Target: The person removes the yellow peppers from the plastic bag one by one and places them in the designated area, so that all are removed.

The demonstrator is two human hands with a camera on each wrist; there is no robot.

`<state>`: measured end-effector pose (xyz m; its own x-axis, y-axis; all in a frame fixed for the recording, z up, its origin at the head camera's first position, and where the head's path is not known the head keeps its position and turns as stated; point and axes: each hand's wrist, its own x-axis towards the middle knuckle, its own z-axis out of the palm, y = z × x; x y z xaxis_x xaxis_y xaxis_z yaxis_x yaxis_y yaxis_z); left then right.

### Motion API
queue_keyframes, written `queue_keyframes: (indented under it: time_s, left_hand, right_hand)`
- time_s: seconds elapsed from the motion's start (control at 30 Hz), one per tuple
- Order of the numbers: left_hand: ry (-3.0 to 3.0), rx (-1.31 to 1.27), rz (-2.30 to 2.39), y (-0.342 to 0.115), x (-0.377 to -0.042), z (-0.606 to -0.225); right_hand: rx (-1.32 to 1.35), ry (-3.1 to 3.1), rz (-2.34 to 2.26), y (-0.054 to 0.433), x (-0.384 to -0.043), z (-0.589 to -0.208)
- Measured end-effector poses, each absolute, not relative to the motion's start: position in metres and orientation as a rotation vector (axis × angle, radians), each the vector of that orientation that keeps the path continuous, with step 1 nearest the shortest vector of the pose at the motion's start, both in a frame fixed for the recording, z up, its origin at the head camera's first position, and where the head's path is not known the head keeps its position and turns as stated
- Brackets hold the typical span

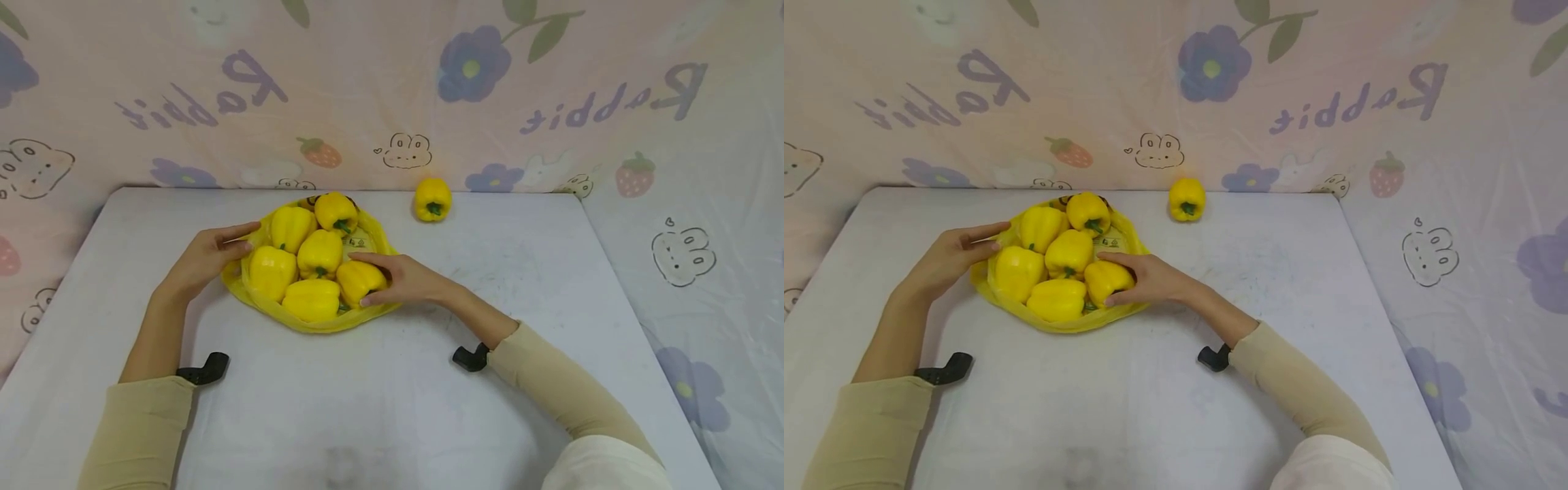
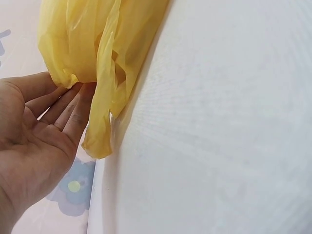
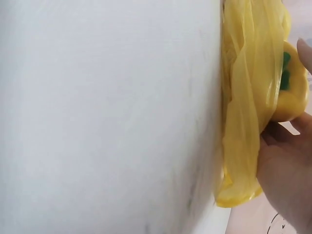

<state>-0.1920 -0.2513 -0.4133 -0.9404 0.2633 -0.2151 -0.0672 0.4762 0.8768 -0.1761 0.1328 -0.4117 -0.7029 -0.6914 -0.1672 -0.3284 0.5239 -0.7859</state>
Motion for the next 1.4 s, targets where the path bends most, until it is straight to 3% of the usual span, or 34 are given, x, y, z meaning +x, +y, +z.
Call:
queue_keyframes:
  time_s: [1.4]
  left_hand:
    - [2.367, 0.123, 1.493, -0.253, -0.191, -0.414]
  right_hand:
    - [-0.783, 2.367, -1.126, 0.135, -0.187, -0.395]
